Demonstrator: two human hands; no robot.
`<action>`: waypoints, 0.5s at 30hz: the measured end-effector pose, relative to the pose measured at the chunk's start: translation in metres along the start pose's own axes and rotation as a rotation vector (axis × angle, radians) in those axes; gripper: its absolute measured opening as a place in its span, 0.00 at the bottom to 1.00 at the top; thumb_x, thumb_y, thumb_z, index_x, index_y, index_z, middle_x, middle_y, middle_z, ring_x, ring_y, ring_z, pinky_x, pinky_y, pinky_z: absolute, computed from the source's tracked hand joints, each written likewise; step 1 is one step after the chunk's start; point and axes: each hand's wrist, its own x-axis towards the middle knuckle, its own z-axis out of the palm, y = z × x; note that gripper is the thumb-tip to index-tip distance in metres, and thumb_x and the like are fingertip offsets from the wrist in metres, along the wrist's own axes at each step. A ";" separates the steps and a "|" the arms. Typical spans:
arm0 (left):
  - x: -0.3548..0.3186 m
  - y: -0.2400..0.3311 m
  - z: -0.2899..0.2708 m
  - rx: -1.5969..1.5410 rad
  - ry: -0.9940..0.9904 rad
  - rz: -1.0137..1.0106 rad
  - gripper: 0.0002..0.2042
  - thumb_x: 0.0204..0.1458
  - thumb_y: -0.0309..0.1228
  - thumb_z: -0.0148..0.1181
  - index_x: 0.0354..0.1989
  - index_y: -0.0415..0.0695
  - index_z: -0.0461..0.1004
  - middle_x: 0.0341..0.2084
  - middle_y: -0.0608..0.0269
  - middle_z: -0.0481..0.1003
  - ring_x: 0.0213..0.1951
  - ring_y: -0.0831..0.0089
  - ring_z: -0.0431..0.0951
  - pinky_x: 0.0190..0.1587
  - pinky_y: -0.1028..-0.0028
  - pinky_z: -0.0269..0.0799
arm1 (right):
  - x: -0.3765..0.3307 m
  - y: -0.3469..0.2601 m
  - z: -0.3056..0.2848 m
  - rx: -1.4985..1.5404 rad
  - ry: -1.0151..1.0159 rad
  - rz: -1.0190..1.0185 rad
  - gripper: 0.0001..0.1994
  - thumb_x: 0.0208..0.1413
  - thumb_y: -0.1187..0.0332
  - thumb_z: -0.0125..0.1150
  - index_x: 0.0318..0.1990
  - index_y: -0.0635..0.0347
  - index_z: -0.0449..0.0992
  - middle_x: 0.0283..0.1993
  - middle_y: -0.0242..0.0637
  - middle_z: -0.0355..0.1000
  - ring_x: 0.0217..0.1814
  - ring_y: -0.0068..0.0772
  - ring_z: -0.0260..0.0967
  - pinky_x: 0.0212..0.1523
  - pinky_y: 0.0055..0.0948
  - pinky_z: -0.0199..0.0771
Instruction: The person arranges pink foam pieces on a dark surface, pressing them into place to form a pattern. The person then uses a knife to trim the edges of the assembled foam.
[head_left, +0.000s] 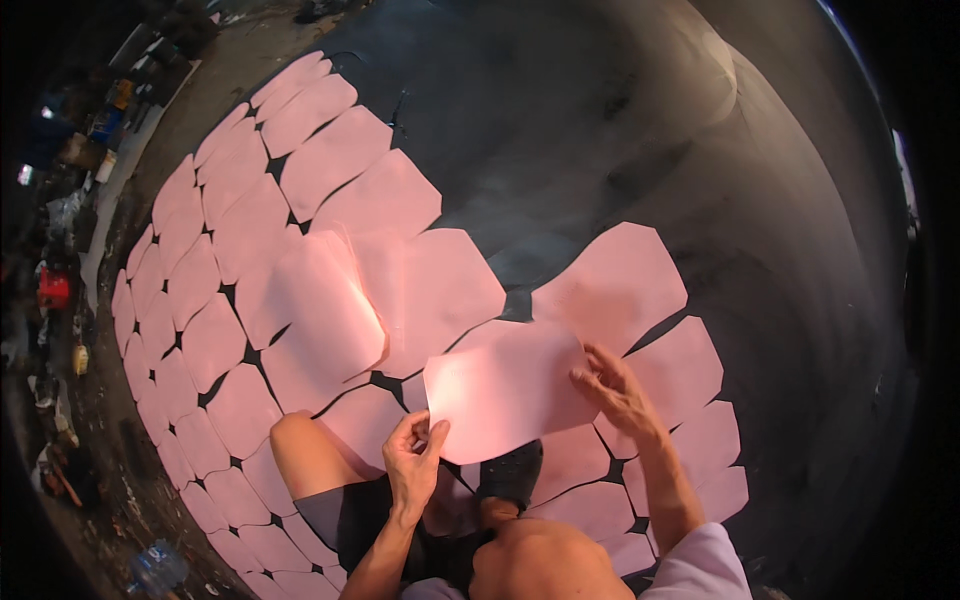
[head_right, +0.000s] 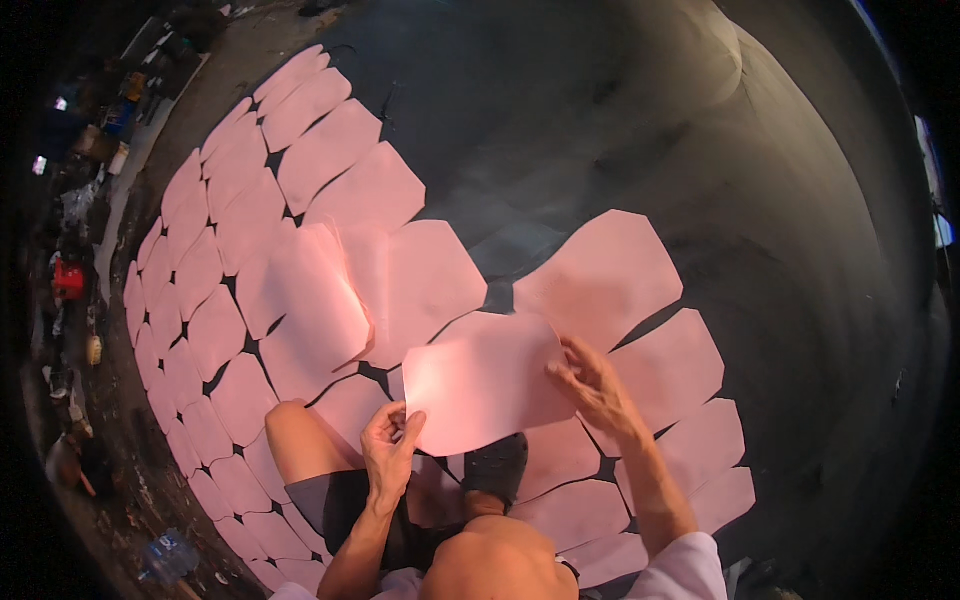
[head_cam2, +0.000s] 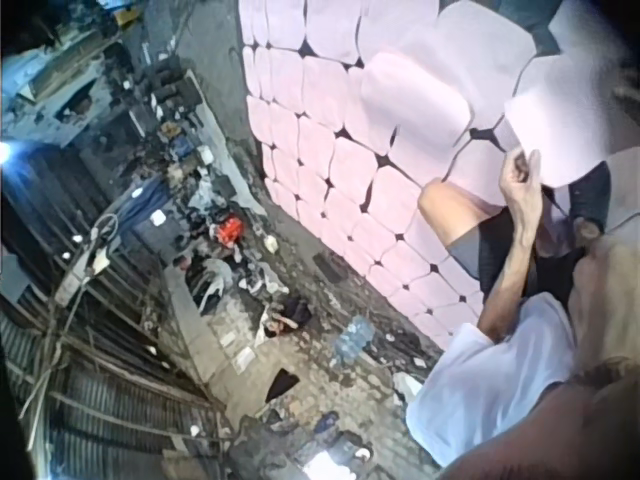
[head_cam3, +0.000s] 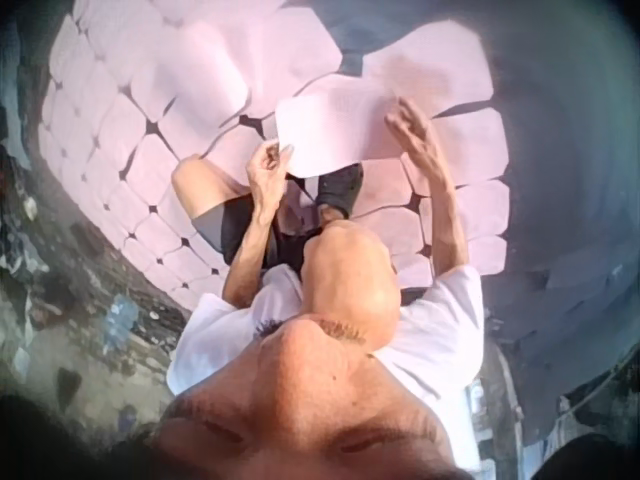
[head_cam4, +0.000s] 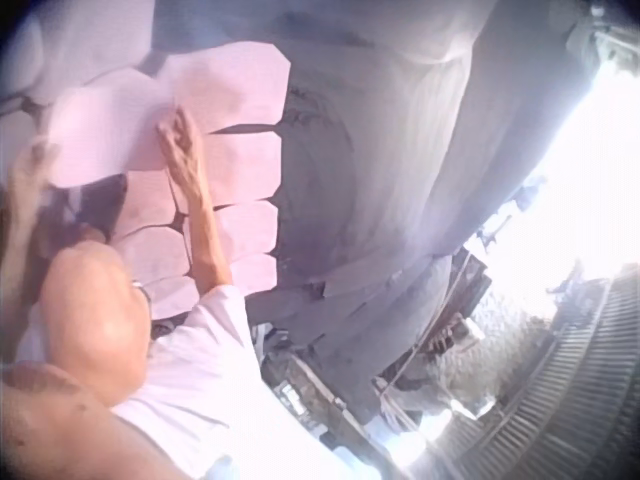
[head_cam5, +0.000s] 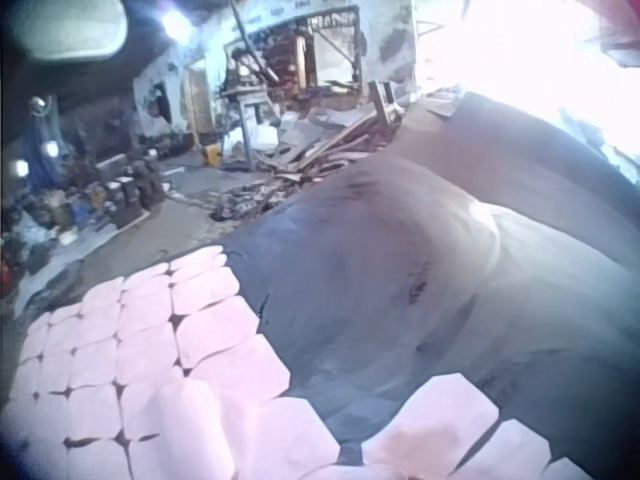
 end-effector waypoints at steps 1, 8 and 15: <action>0.006 0.011 0.013 0.072 0.020 0.024 0.11 0.64 0.30 0.76 0.44 0.35 0.83 0.30 0.71 0.76 0.33 0.82 0.72 0.34 0.75 0.69 | 0.007 -0.012 -0.014 -0.279 0.059 -0.095 0.24 0.71 0.58 0.72 0.69 0.57 0.77 0.52 0.38 0.82 0.55 0.30 0.79 0.54 0.35 0.80; 0.148 0.046 0.124 -0.187 0.117 0.049 0.15 0.58 0.32 0.81 0.40 0.30 0.85 0.26 0.66 0.79 0.27 0.79 0.75 0.31 0.75 0.74 | 0.167 -0.169 -0.073 -0.777 0.189 -0.541 0.15 0.66 0.65 0.69 0.56 0.60 0.84 0.28 0.40 0.75 0.26 0.32 0.71 0.36 0.38 0.74; 0.181 0.053 0.174 -0.080 0.181 -0.010 0.18 0.52 0.28 0.83 0.46 0.28 0.85 0.25 0.57 0.85 0.20 0.77 0.79 0.24 0.74 0.74 | 0.242 -0.144 -0.127 -0.882 0.091 -0.493 0.13 0.66 0.63 0.71 0.52 0.60 0.85 0.25 0.33 0.73 0.23 0.26 0.68 0.33 0.34 0.72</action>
